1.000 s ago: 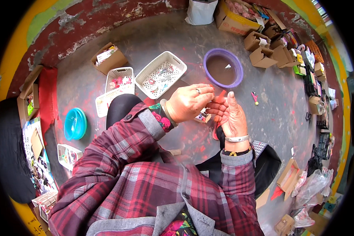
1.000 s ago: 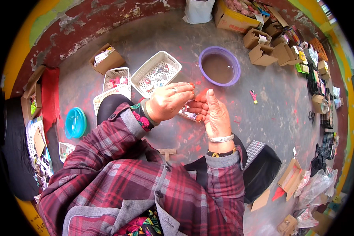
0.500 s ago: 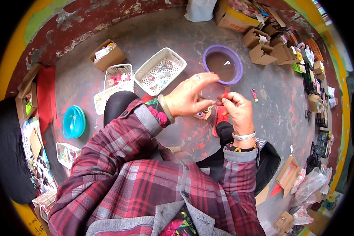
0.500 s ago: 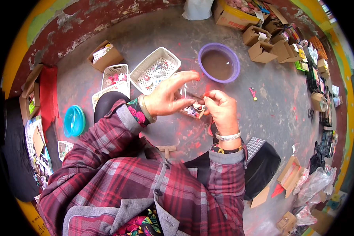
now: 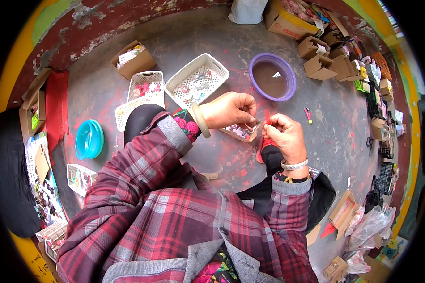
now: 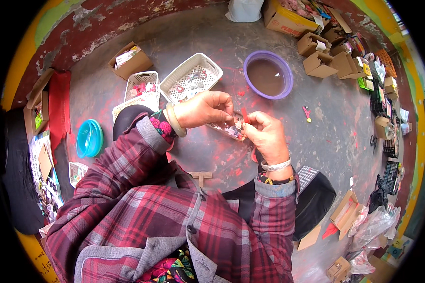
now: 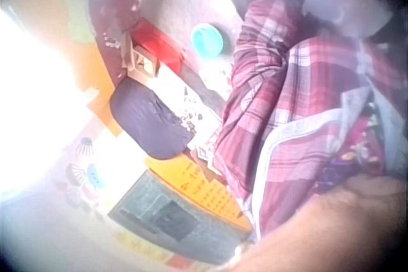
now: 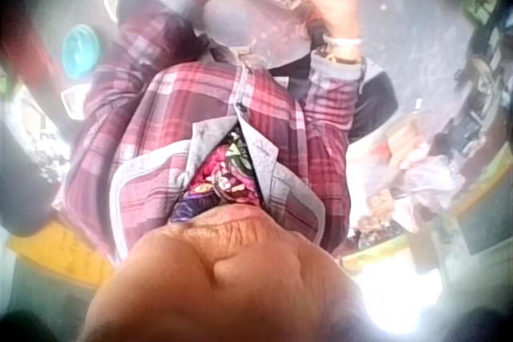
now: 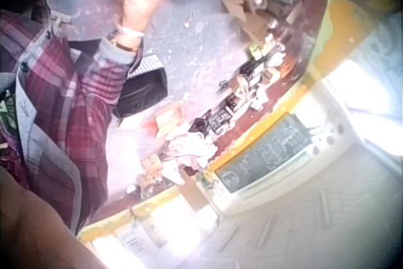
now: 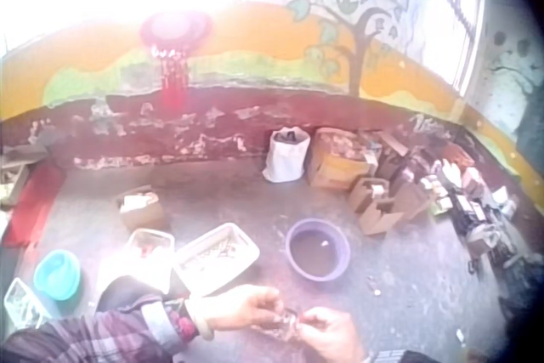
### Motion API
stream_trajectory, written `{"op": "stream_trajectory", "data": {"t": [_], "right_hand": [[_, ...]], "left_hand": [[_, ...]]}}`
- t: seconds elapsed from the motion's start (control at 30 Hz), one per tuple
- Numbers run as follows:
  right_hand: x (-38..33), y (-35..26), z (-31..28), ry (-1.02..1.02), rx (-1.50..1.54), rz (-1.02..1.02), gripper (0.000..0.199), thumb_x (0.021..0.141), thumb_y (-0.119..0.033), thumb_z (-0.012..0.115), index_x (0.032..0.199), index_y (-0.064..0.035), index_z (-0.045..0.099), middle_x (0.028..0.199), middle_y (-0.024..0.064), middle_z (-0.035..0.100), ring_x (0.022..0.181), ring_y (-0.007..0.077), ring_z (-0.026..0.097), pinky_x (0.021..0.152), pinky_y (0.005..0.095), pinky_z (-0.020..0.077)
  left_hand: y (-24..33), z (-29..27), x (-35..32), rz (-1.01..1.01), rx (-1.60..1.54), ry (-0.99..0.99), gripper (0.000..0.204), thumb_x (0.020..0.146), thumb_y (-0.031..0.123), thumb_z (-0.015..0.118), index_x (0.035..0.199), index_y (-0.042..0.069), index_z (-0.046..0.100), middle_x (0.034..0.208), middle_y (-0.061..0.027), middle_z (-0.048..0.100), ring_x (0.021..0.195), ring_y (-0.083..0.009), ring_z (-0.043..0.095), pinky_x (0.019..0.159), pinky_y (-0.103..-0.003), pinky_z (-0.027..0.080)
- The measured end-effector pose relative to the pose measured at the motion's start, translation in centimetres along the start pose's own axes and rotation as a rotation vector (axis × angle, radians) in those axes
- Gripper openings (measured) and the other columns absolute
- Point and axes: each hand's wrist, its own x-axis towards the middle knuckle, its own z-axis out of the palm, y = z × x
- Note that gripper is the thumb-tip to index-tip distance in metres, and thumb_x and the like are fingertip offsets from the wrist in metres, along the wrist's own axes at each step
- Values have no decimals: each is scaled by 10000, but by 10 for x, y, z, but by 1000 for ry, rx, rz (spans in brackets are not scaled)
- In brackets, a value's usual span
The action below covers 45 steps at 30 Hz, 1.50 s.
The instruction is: The person sits on the floor and sorts small colorful decorations from a cardboard box into white plastic baskets. They pick up items one by one, inspect them, and place them into different baskets based on type or color.
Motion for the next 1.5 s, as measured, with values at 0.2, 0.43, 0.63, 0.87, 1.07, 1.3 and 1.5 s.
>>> {"op": "stream_trajectory", "data": {"t": [0.2, 0.43, 0.63, 0.87, 1.07, 1.3, 1.5], "right_hand": [[2, -1, 5, 1, 15, 21, 79, 795, -24, 596, 857, 25, 592, 747, 24, 604, 652, 70, 561, 572, 207, 455], [4, 3, 7, -18, -40, -29, 61, 786, -32, 613, 828, 8, 594, 725, -1, 591, 643, 50, 540, 553, 193, 435], [7, 8, 6, 1, -167, -54, 72, 770, -35, 629, 742, -11, 567, 686, -29, 553, 613, 28, 498, 518, 184, 399], [6, 5, 15, -2, -214, -164, 61, 764, -9, 625, 737, -4, 571, 676, -26, 547, 612, 38, 494, 527, 193, 396], [5, 6, 20, 14, -349, -231, 61, 745, -9, 632, 755, 10, 575, 673, 11, 542, 614, 63, 505, 531, 219, 401], [7, 9, 22, 32, -430, -317, 70, 747, -31, 628, 779, 7, 578, 693, 50, 555, 604, 104, 526, 541, 244, 415], [11, 12, 24, 98, -587, -454, 59, 747, -39, 612, 781, -18, 570, 704, 77, 556, 610, 187, 550, 548, 284, 423]], "left_hand": [[1, -1, -4, -13, 56, -24, 177, 839, 69, 575, 988, -23, 598, 899, -67, 635, 845, -118, 597, 771, -250, 489], [-3, -2, -3, 7, 54, -42, 189, 841, 88, 577, 992, -21, 608, 899, -66, 641, 846, -112, 593, 783, -247, 478], [0, 0, -4, -16, 131, -22, 230, 835, 155, 601, 994, -12, 613, 912, -50, 638, 865, -92, 566, 795, -239, 450], [-18, 4, 4, -63, 28, 57, 171, 825, 131, 578, 929, 7, 633, 852, -15, 632, 825, -65, 554, 765, -225, 442], [-20, 7, 7, -70, -6, 152, 103, 764, 87, 560, 808, 30, 633, 758, 7, 611, 739, -48, 523, 699, -213, 424], [-19, 8, 7, -137, 111, 236, 77, 715, 49, 529, 729, 23, 601, 701, -2, 588, 691, -61, 503, 656, -223, 417], [-17, 12, 5, -80, 281, 362, 97, 697, 72, 531, 745, 14, 592, 678, -24, 588, 657, -77, 515, 612, -235, 423]]}}
